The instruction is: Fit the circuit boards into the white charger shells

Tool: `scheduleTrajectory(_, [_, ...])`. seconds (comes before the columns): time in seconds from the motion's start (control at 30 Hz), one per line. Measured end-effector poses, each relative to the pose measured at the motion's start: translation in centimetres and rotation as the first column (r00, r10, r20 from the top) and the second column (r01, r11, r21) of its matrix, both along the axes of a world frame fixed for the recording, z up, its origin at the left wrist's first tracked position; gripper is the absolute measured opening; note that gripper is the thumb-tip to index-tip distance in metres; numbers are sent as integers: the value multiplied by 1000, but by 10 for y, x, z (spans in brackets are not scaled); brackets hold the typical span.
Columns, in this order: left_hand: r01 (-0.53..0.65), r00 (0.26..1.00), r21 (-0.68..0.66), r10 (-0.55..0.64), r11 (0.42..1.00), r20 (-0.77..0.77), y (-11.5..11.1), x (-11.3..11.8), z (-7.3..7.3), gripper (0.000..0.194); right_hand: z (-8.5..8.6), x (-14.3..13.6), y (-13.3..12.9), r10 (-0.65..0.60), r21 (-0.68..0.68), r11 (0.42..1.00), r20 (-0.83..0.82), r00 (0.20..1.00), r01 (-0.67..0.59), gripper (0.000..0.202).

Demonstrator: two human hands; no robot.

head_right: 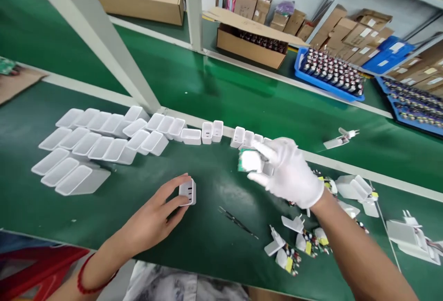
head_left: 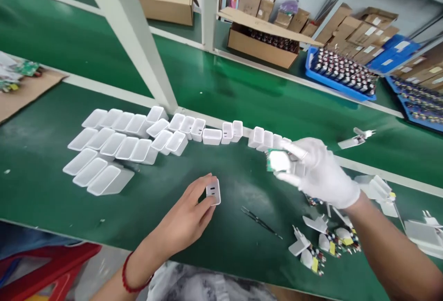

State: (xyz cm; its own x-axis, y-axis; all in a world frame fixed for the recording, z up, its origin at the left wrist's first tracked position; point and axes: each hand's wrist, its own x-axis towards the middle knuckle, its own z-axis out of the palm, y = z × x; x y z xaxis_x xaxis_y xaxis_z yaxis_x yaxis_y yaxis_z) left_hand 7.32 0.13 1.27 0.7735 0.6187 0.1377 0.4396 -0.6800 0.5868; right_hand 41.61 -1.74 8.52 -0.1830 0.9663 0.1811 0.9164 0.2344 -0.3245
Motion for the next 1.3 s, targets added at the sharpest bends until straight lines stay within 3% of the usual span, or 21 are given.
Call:
scheduleTrajectory(0.13, [-221,969,-271,243,937,51,-11,-11,-16,50,-6,-74,-2,215,-4,977,20,976,-215,53])
scheduleTrajectory(0.2, [-271,950,-353,307,896,49,-11,-10,-23,58,-6,-99,0,279,-30,960,29,960,-278,45])
scheduleTrajectory(0.4, [-273,936,-373,334,887,109,-9,-6,-37,58,2,-144,14,396,-212,913,245,885,-349,19])
scheduleTrajectory(0.5, [-260,934,-337,323,905,149,-10,-5,-41,55,7,-156,22,435,-292,892,345,831,-346,14])
scheduleTrajectory(0.67, [-230,933,-272,291,935,211,-10,-5,-47,53,12,-167,29,424,-323,893,378,823,-312,16])
scheduleTrajectory(0.8, [-219,935,-251,276,943,223,-8,-5,-49,52,13,-174,32,479,-403,865,483,733,-300,17])
scheduleTrajectory(0.97, [-207,935,-236,263,949,239,-6,-5,-48,51,11,-181,35,411,-439,863,325,852,-250,8])
scheduleTrajectory(1.03, [-206,934,-228,261,952,244,-7,-5,-49,52,12,-184,35,454,-457,853,414,789,-251,10])
scheduleTrajectory(1.17, [-201,930,-205,253,958,268,-7,-6,-53,52,13,-187,34,539,-450,840,620,571,-304,16])
scheduleTrajectory(1.3, [-203,923,-206,257,957,287,-7,-6,-54,51,7,-187,31,529,-401,848,677,511,-347,13])
